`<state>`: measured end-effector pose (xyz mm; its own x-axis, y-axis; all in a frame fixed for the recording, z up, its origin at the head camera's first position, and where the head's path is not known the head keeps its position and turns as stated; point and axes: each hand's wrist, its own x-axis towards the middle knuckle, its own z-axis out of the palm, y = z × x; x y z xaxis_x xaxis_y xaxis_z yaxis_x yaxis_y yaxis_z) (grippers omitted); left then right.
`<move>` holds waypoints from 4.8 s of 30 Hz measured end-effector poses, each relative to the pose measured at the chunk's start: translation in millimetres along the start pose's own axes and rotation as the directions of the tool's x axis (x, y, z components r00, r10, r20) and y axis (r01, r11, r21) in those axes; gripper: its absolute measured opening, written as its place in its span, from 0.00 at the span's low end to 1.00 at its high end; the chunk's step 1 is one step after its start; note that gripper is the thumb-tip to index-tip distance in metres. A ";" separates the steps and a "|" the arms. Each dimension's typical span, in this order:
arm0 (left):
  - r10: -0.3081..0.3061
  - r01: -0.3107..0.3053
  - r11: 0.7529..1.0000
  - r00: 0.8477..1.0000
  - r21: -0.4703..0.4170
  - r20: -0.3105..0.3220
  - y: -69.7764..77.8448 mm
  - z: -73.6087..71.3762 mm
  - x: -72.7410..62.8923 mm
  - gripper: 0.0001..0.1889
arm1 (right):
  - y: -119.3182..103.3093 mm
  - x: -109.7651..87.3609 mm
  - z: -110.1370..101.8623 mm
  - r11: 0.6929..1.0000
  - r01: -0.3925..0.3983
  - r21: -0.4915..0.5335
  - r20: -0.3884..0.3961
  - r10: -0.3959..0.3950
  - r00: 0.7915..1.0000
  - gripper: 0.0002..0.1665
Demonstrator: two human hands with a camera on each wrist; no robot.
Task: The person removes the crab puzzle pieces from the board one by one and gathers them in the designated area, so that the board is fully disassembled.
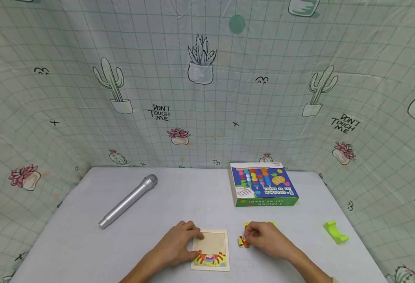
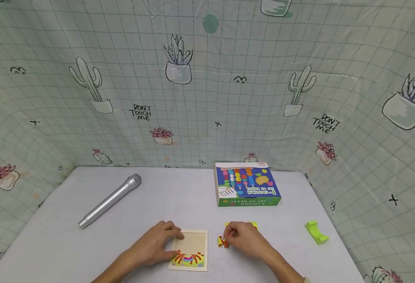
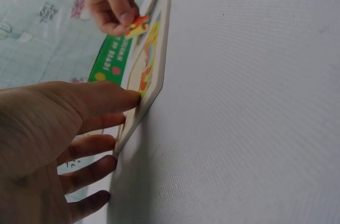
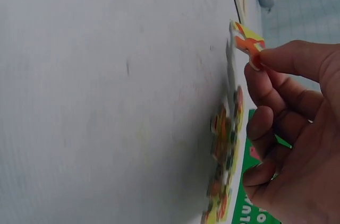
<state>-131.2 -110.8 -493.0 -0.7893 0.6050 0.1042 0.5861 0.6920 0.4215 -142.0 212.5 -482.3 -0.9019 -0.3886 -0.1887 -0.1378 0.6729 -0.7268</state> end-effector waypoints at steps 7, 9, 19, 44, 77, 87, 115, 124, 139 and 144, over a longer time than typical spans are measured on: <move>0.007 -0.007 1.000 1.000 0.010 -0.014 1.1 -0.1 -0.2 0.18 | 9.5 -1.4 -8.0 0.998 -0.041 -0.055 0.001 0.041 0.999 0.02; 0.009 -0.008 1.000 1.000 0.017 -0.020 1.4 0.0 -0.3 0.18 | 11.0 -0.8 -9.4 0.998 -0.040 -0.056 0.006 0.041 0.999 0.03; 0.014 -0.013 0.999 0.999 0.034 -0.036 3.0 -0.5 -1.9 0.18 | 16.8 -1.7 -13.0 0.996 -0.022 -0.091 -0.025 0.019 0.999 0.03; 0.002 -0.001 0.999 0.999 0.047 -0.034 1.8 1.8 -1.6 0.18 | 15.8 -0.6 -10.3 0.978 -0.035 -0.207 -0.072 0.020 0.997 0.04; 0.001 0.001 0.998 0.999 0.059 -0.033 1.2 2.3 -1.3 0.18 | 15.1 3.3 -9.6 0.966 -0.057 -0.253 -0.094 0.034 0.995 0.07; 0.003 0.000 0.998 0.999 0.060 -0.038 0.7 2.1 -1.7 0.18 | 16.9 3.7 -8.9 0.965 -0.047 -0.257 -0.091 0.024 0.996 0.07; 0.012 -0.008 0.999 0.997 -0.053 0.079 3.3 1.8 -0.8 0.16 | -12.9 2.6 15.3 0.973 0.166 -0.158 0.047 -0.160 0.986 0.10; 0.109 -0.105 0.993 0.990 -0.048 0.090 3.3 2.7 -0.9 0.16 | -22.1 3.5 31.4 0.968 0.232 -0.099 0.171 -0.213 0.962 0.17; 0.136 -0.136 0.991 0.987 -0.005 0.090 3.5 3.2 -1.8 0.18 | -27.1 7.7 39.5 0.967 0.252 -0.033 0.227 -0.238 0.945 0.14; 0.120 -0.121 0.993 0.988 -0.002 0.094 4.0 3.2 -1.5 0.18 | -28.5 8.6 39.8 0.972 0.234 -0.024 0.229 -0.223 0.948 0.14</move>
<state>-127.1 -107.7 -494.4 -0.6925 0.7181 0.0691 0.6765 0.6131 0.4079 -129.5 164.9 -489.5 -0.7302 -0.6623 -0.1678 -0.3551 0.5778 -0.7349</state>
